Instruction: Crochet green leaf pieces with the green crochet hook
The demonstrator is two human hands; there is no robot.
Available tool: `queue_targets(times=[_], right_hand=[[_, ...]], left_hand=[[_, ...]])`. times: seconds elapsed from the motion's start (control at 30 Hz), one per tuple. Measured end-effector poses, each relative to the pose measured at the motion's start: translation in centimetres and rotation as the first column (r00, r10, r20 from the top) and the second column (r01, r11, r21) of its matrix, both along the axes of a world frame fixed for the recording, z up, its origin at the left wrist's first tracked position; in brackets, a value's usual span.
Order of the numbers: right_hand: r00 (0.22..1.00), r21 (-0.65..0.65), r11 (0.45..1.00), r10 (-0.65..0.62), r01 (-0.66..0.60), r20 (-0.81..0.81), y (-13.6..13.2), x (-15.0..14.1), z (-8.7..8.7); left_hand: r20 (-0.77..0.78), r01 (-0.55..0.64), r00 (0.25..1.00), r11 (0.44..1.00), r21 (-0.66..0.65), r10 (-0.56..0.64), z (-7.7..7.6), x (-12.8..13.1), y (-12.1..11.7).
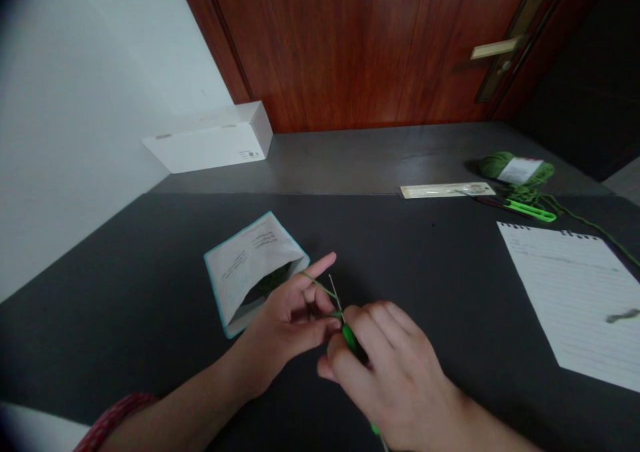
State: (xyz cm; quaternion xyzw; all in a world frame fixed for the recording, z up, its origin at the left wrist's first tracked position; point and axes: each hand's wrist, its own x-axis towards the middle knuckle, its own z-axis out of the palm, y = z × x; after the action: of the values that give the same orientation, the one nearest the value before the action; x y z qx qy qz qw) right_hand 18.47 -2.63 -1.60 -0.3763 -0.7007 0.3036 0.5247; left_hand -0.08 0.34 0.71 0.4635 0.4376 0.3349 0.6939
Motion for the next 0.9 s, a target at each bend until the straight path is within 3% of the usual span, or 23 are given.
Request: queue_targets(times=[0.1,0.17,0.23,0.3,0.4,0.5,0.63,0.73,0.9], right_hand=[[0.969,0.254,0.962,0.033,-0.098,0.246,-0.3,1.0,0.3],[0.913,0.408,0.889,0.027,-0.208,0.407,-0.5,1.7,0.6],[0.894,0.461,0.856,0.005,-0.236,0.449,-0.8,2.3,0.7],[0.933,0.406,0.899,0.008,-0.164,0.359,-1.1,2.7,0.6],[0.982,0.200,0.967,0.132,-0.158,0.138,-1.2,2.9,0.4],[0.963,-0.012,0.972,0.229,-0.233,-0.143,-0.8,2.5,0.4],[0.867,-0.217,0.941,0.126,-0.258,-0.482,-0.2,1.2,0.7],[0.810,-0.307,0.898,0.087,-0.317,-0.580,0.1,0.4,0.8],[0.828,-0.366,0.884,0.040,-0.290,-0.559,0.4,-0.2,0.2]], left_hand=[[0.217,0.159,0.969,0.968,-0.194,-0.116,0.2,-0.9,0.3],[0.293,0.232,0.943,0.943,-0.240,-0.157,0.2,-1.5,0.5],[0.307,0.263,0.934,0.936,-0.234,-0.185,0.2,-1.8,0.6],[0.291,0.279,0.933,0.936,-0.216,-0.212,0.1,-2.0,0.7],[0.276,0.303,0.930,0.930,-0.207,-0.242,-0.1,-2.0,0.7],[0.328,0.360,0.904,0.903,-0.233,-0.275,-0.1,-2.0,0.9],[0.409,0.406,0.870,0.870,-0.280,-0.275,0.1,-2.0,0.9],[0.349,0.327,0.909,0.911,-0.250,-0.230,0.2,-1.7,0.8],[0.093,0.136,0.988,0.985,-0.109,-0.126,0.4,-1.1,0.6]])
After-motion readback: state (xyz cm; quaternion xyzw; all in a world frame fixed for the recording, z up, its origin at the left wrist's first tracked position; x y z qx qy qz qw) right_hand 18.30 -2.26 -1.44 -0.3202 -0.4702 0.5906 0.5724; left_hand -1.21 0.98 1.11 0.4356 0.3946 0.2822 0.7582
